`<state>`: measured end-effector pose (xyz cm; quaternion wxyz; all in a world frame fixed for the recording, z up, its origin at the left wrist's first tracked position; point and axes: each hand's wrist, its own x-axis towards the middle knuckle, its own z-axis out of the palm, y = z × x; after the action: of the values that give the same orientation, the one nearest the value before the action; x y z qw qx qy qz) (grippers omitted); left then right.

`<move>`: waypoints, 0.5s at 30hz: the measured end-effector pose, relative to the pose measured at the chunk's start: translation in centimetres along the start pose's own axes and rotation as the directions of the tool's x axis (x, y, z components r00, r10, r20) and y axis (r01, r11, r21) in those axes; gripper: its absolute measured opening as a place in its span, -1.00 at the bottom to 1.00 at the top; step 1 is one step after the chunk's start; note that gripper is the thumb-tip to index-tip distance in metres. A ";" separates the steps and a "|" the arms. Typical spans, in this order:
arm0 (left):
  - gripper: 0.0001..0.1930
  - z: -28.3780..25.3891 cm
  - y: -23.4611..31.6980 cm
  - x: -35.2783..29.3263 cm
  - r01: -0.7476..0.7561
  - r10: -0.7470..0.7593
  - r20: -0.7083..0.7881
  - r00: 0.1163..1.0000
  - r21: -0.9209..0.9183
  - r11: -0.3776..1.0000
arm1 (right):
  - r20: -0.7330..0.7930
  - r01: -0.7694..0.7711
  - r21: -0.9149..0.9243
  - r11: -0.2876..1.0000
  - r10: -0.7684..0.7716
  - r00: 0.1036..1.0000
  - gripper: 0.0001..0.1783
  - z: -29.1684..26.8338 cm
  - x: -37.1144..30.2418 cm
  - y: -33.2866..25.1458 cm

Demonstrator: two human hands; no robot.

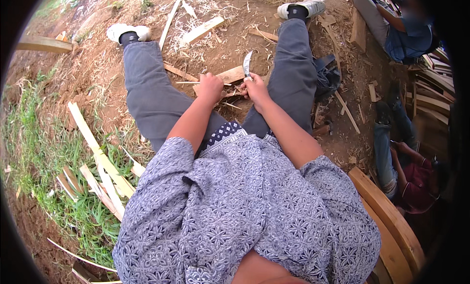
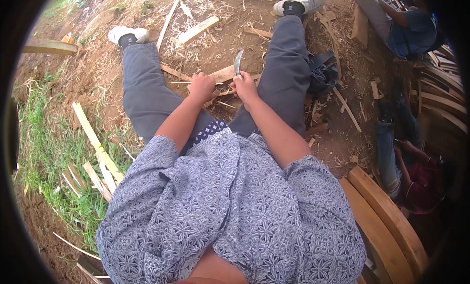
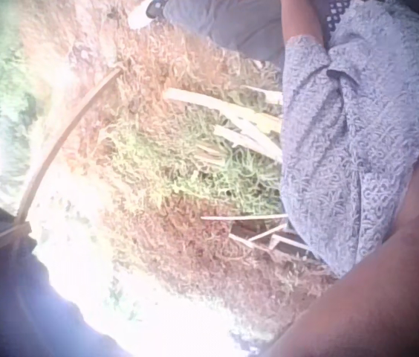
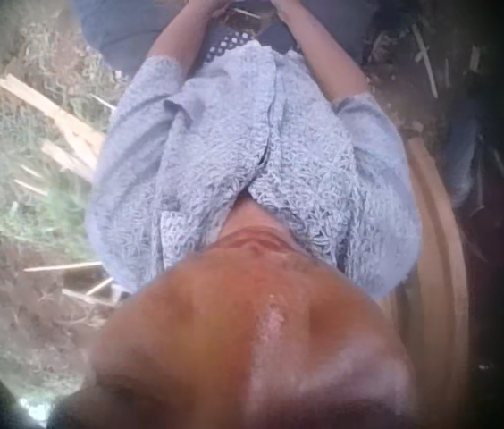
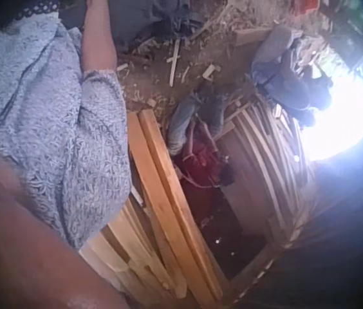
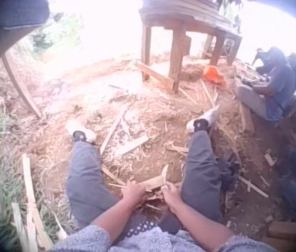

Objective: The person sits on the ground and uses a knife to shave and shape a small piece of wood. They hold the wood in their left hand and carefully remove thin strips of material with the knife in their right hand, occasionally adjusting their grip to refine the shape.

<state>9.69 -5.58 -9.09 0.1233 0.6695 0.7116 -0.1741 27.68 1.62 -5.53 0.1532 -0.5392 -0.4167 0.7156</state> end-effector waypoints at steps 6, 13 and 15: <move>-0.57 1.1 0.0 2.6 0.147 -0.155 -0.085 0.984 -0.088 0.985 | -0.024 -0.026 0.004 1.000 0.027 0.999 -0.46 -0.8 0.0 -0.1; -0.58 0.2 -2.0 4.1 0.091 -0.095 -0.088 0.992 -0.041 0.995 | 0.015 -0.048 0.025 0.999 0.047 0.999 -0.49 -0.4 0.9 -0.2; -0.57 -0.7 -2.6 3.9 0.102 -0.114 -0.155 0.981 -0.081 0.991 | 0.032 -0.031 0.041 0.999 0.030 0.999 -0.44 -0.4 1.0 -0.4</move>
<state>6.88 -1.89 -9.80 0.0807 0.6366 0.7604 -0.1003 27.58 2.70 -5.94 0.1468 -0.5311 -0.3958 0.7346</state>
